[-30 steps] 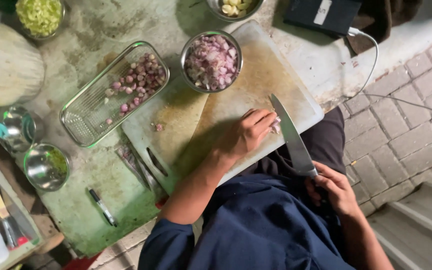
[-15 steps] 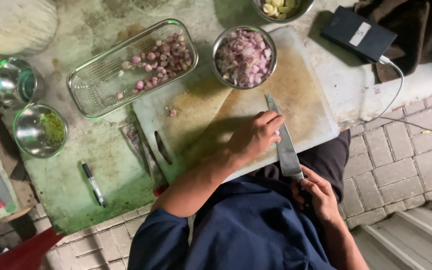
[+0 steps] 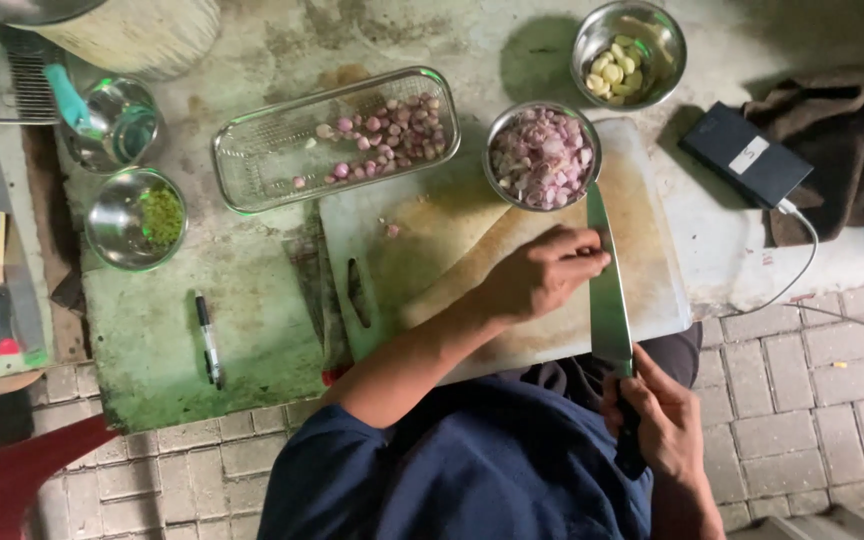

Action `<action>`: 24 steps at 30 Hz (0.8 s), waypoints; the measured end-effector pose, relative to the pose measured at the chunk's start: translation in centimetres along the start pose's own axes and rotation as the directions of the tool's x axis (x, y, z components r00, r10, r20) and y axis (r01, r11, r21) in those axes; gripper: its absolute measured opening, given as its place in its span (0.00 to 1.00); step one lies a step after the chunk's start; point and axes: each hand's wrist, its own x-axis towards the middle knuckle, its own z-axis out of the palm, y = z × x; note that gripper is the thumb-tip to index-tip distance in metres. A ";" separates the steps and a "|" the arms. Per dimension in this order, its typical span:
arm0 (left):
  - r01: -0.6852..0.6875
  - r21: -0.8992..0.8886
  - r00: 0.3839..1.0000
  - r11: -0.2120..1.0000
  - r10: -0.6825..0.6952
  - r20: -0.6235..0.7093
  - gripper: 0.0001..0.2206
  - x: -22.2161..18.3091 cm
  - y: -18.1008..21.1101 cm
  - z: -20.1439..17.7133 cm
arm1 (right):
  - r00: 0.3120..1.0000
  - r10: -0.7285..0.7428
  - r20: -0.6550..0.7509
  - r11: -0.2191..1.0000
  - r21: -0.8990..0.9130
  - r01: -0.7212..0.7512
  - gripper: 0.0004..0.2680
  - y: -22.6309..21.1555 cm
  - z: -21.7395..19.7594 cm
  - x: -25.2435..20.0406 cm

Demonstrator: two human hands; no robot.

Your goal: Slicing small shallots into thin pieces on a wooden board and transferring them to a metal bowl.

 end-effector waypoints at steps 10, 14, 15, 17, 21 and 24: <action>0.231 0.171 0.970 0.958 -0.240 0.032 0.07 4.0 -7.1 -3.9 | 0.967 -0.252 0.034 0.962 -0.100 0.255 0.19 -0.7 -3.7 0.8; 0.175 0.248 0.983 0.953 -0.184 0.014 0.07 4.9 -8.1 -5.3 | 0.980 -0.169 -0.100 0.985 -0.055 0.165 0.19 0.5 -4.8 0.8; 0.226 0.246 0.973 0.943 -0.231 -0.008 0.04 5.1 -8.1 -5.9 | 0.980 -0.162 -0.115 0.986 -0.043 0.158 0.19 0.9 -4.9 0.9; 0.264 0.277 0.963 0.924 -0.271 -0.015 0.04 5.2 -7.8 -6.8 | 0.984 -0.160 -0.084 0.987 -0.026 0.158 0.15 0.6 -4.1 1.0; 0.359 0.290 0.924 0.887 -0.382 0.024 0.16 3.5 -9.3 -9.6 | 0.978 -0.069 -0.197 0.997 0.031 0.077 0.05 -0.6 -1.7 1.6; 0.403 0.338 0.907 0.850 -0.421 -0.023 0.05 2.7 -8.8 -15.2 | 0.962 -0.160 -0.219 0.982 0.063 0.178 0.06 0.4 -2.2 3.4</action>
